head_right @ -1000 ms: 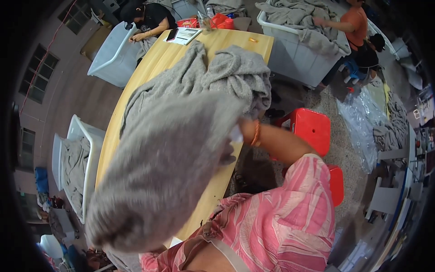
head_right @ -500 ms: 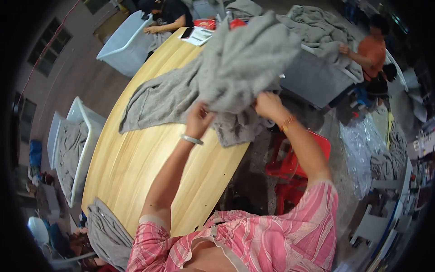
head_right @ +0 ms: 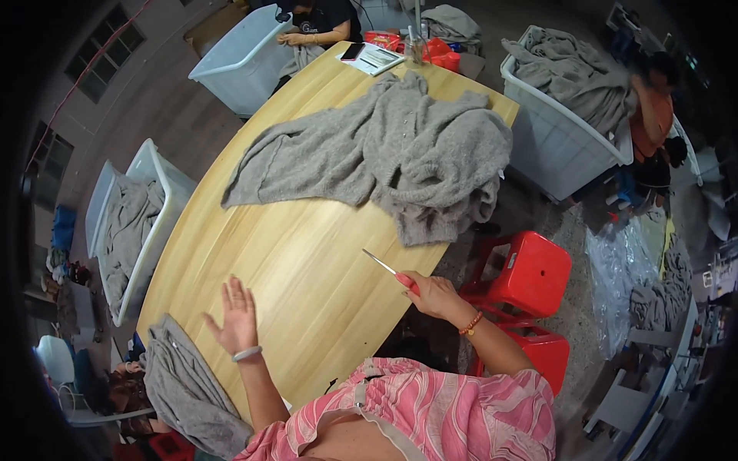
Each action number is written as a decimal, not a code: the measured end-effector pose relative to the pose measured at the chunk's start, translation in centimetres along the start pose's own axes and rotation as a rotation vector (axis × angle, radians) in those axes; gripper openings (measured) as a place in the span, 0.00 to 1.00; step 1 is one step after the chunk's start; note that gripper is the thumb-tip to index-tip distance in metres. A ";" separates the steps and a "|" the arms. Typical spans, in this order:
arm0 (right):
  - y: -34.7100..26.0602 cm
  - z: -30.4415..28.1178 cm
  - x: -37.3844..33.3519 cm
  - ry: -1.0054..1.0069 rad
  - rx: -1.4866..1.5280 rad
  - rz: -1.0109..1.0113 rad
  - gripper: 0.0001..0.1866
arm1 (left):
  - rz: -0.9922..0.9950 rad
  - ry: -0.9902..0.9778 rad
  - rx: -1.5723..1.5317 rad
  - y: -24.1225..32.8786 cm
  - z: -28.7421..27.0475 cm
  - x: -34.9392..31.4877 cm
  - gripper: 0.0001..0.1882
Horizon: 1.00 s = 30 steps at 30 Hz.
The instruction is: Trimming loose threads from a grey sweater and then folding it on a work table.
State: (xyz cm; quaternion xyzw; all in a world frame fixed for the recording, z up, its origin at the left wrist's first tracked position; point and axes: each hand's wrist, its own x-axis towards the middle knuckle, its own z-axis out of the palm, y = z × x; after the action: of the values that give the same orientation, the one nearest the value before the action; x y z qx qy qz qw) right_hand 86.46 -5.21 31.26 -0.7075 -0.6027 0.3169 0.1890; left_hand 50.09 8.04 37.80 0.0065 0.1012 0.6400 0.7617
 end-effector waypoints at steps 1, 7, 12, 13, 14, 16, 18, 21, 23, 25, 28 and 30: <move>-2.6 1.1 0.3 0.009 0.020 -0.030 0.22 | 0.008 -0.002 -0.010 2.7 1.6 -1.7 0.40; -17.7 12.3 1.7 -0.013 -0.083 -0.157 0.22 | -0.025 -0.244 -0.026 19.4 -0.4 -5.4 0.43; -26.2 22.1 -0.7 -0.128 -0.110 -0.126 0.22 | 0.070 -0.211 -0.025 32.0 -6.4 -10.0 0.40; -26.8 23.9 0.0 -0.139 -0.123 -0.120 0.23 | 0.104 -0.224 -0.004 34.1 -6.9 -9.8 0.40; -27.4 25.2 0.7 -0.150 -0.134 -0.114 0.23 | 0.138 -0.237 0.017 35.7 -7.2 -9.3 0.40; -28.3 26.4 2.9 -0.173 -0.126 -0.086 0.23 | 0.185 -0.133 -0.078 37.6 -6.9 -8.6 0.40; -27.8 27.3 5.3 -0.082 -0.079 -0.129 0.23 | 0.172 -0.432 -0.037 38.2 -5.9 -8.2 0.40; -25.5 27.4 10.7 -0.055 -0.038 -0.115 0.23 | 0.026 -0.756 0.015 36.8 -4.7 -5.3 0.41; -23.7 27.0 14.7 -0.057 -0.026 -0.092 0.23 | 0.115 -0.512 -0.025 36.0 -6.7 -0.3 0.40; -19.9 26.4 19.4 -0.052 -0.042 -0.067 0.23 | 0.254 -0.141 0.038 33.2 -7.4 4.0 0.38; -15.3 23.5 27.6 -0.011 -0.028 -0.048 0.25 | 0.107 -0.499 0.012 29.6 -9.3 8.5 0.38; -12.8 21.3 34.5 0.071 -0.062 0.031 0.26 | 0.023 -0.601 0.025 27.6 -10.5 12.6 0.38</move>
State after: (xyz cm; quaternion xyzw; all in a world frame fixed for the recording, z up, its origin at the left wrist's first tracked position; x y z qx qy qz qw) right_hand 65.18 28.51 16.41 -0.7331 -0.5942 0.2756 0.1833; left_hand 23.49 24.03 29.51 0.2062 -0.1212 0.6168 0.7499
